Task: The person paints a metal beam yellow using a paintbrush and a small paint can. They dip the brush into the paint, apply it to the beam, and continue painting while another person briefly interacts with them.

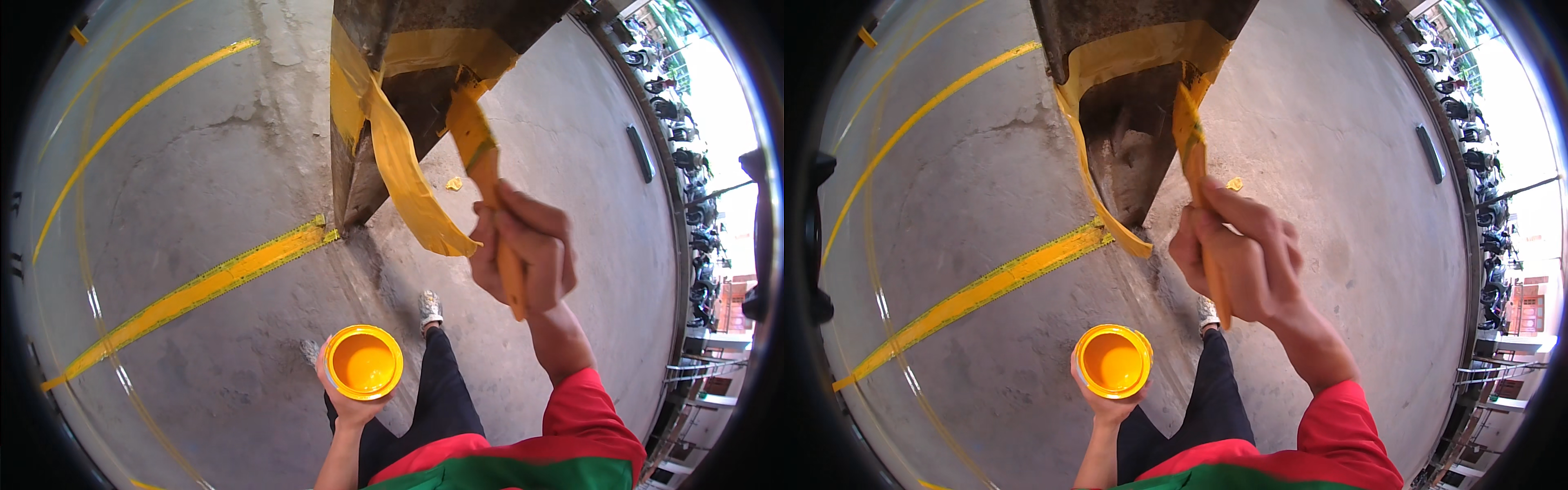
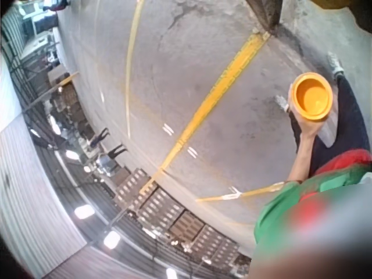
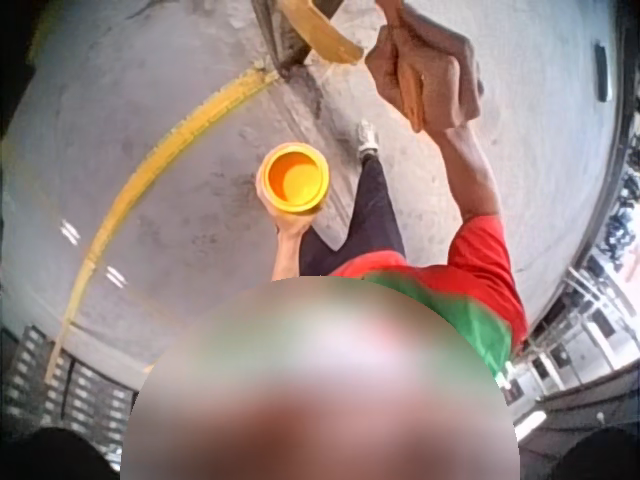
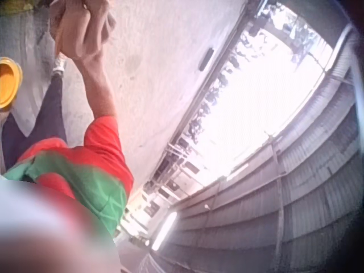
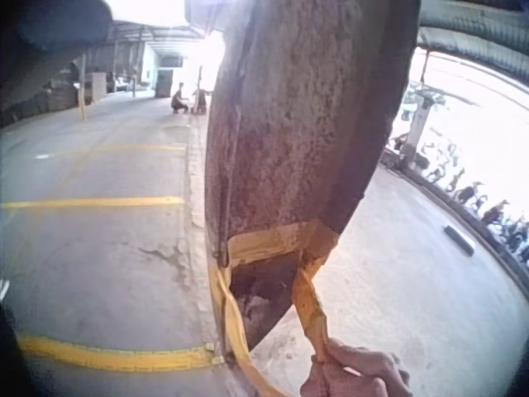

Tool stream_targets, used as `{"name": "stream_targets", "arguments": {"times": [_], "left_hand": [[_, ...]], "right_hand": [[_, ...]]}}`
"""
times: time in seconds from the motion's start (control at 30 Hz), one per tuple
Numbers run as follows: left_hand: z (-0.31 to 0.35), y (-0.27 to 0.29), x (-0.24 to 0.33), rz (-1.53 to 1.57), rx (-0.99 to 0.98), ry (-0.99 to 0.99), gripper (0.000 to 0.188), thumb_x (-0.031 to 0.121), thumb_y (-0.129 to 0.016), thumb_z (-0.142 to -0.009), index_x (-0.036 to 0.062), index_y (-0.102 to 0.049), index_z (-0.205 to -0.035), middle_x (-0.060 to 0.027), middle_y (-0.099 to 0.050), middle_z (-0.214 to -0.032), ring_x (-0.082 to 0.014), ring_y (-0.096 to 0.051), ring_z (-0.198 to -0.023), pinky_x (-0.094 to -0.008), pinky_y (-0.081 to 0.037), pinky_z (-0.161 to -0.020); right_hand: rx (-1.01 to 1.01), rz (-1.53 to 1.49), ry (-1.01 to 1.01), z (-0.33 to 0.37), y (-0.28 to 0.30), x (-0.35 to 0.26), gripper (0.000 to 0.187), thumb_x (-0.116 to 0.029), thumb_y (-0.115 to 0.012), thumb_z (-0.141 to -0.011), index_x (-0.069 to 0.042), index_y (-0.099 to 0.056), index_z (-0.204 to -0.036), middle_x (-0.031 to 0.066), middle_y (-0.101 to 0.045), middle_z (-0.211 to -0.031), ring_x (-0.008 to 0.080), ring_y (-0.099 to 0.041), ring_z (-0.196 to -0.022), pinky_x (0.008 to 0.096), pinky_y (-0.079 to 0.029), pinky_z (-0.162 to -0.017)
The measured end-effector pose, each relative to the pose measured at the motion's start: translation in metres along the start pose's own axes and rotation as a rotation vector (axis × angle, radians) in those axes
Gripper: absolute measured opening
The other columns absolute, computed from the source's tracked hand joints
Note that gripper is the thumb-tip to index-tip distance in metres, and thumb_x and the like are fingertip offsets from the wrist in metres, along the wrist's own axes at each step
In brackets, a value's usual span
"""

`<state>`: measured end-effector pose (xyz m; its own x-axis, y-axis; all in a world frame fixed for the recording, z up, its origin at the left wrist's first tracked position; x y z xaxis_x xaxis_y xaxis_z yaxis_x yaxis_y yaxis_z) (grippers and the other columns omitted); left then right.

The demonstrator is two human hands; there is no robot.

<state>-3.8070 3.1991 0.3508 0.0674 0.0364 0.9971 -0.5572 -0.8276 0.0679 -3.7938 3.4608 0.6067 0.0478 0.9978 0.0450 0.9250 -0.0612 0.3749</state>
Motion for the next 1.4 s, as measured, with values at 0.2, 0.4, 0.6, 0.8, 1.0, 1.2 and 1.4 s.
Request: {"name": "stream_targets", "arguments": {"times": [0.2, 0.4, 0.6, 0.8, 1.0, 1.2, 1.4], "left_hand": [[-0.001, -0.001, 0.006, 0.005, -0.003, 0.023, 0.126, 0.027, -0.099, -0.058, 0.0014, -0.021, -0.153, -0.0191, -0.042, -0.147, -0.0327, -0.047, -0.137, -0.0459, -0.035, -0.118], [0.001, -0.001, 0.004, -0.015, -0.013, 0.01, 0.126, 0.027, -0.1, -0.058, 0.0009, -0.021, -0.153, -0.0198, -0.041, -0.148, -0.0329, -0.047, -0.136, -0.0459, -0.034, -0.118], [0.003, 0.0, 0.002, -0.061, -0.024, 0.001, 0.127, 0.031, -0.101, -0.059, 0.0008, -0.021, -0.153, -0.0199, -0.04, -0.149, -0.033, -0.046, -0.137, -0.0459, -0.034, -0.118], [0.0, 0.002, 0.002, -0.029, -0.018, -0.007, 0.126, 0.033, -0.101, -0.059, 0.0007, -0.022, -0.153, -0.0198, -0.04, -0.15, -0.0331, -0.046, -0.137, -0.0458, -0.034, -0.118], [0.0, 0.002, 0.006, -0.063, -0.03, -0.02, 0.128, 0.036, -0.101, -0.058, 0.0005, -0.022, -0.153, -0.0194, -0.04, -0.15, -0.0328, -0.046, -0.137, -0.0455, -0.034, -0.118], [0.001, 0.002, 0.004, 0.066, -0.016, 0.006, 0.129, 0.036, -0.101, -0.058, 0.0005, -0.021, -0.153, -0.0196, -0.04, -0.15, -0.0322, -0.046, -0.137, -0.0455, -0.034, -0.118], [0.003, 0.005, 0.009, 0.007, -0.005, 0.001, 0.128, 0.033, -0.101, -0.059, 0.0004, -0.02, -0.153, -0.019, -0.043, -0.147, -0.0321, -0.049, -0.135, -0.0454, -0.035, -0.118]], "right_hand": [[-0.123, 0.056, 0.06, 0.017, -0.021, 0.016, 0.018, 0.005, -0.079, -0.074, 0.0, -0.063, -0.082, 0.0186, -0.07, -0.092, 0.0162, -0.067, -0.058, 0.0249, -0.054, -0.047], [0.013, 0.06, 0.035, 0.015, -0.007, 0.001, 0.019, 0.006, -0.08, -0.073, 0.0, -0.063, -0.081, 0.0182, -0.071, -0.092, 0.0165, -0.067, -0.058, 0.0249, -0.054, -0.047], [-0.033, 0.097, 0.064, 0.006, -0.027, 0.006, 0.022, 0.007, -0.08, -0.072, 0.0, -0.058, -0.075, 0.0173, -0.069, -0.089, 0.0151, -0.064, -0.054, 0.0259, -0.05, -0.042], [0.04, 0.078, 0.059, 0.001, -0.015, -0.011, 0.019, 0.007, -0.078, -0.071, 0.001, -0.06, -0.076, 0.0168, -0.068, -0.087, 0.0154, -0.065, -0.057, 0.0263, -0.05, -0.042], [-0.046, 0.083, 0.018, -0.006, -0.035, 0.004, 0.02, 0.009, -0.077, -0.066, 0.001, -0.062, -0.078, 0.0137, -0.067, -0.085, 0.0143, -0.061, -0.054, 0.026, -0.049, -0.044], [-0.011, 0.065, 0.024, -0.009, -0.016, -0.007, 0.021, 0.009, -0.077, -0.069, -0.001, -0.062, -0.082, 0.0131, -0.067, -0.086, 0.0152, -0.063, -0.055, 0.0264, -0.049, -0.045], [-0.084, 0.122, -0.042, -0.011, -0.025, 0.018, 0.024, 0.01, -0.078, -0.07, -0.001, -0.062, -0.084, 0.0128, -0.067, -0.088, 0.0171, -0.065, -0.058, 0.0263, -0.05, -0.047]]}}
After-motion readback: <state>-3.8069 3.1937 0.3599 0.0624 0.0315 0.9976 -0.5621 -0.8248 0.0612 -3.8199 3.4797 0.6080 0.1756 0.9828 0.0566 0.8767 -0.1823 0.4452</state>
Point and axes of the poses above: each hand's wrist, its own z-axis away from the middle knuckle, its own y-axis out of the back of the hand, x = y × z, the point moved 9 cm from there along -z, towards the middle knuckle
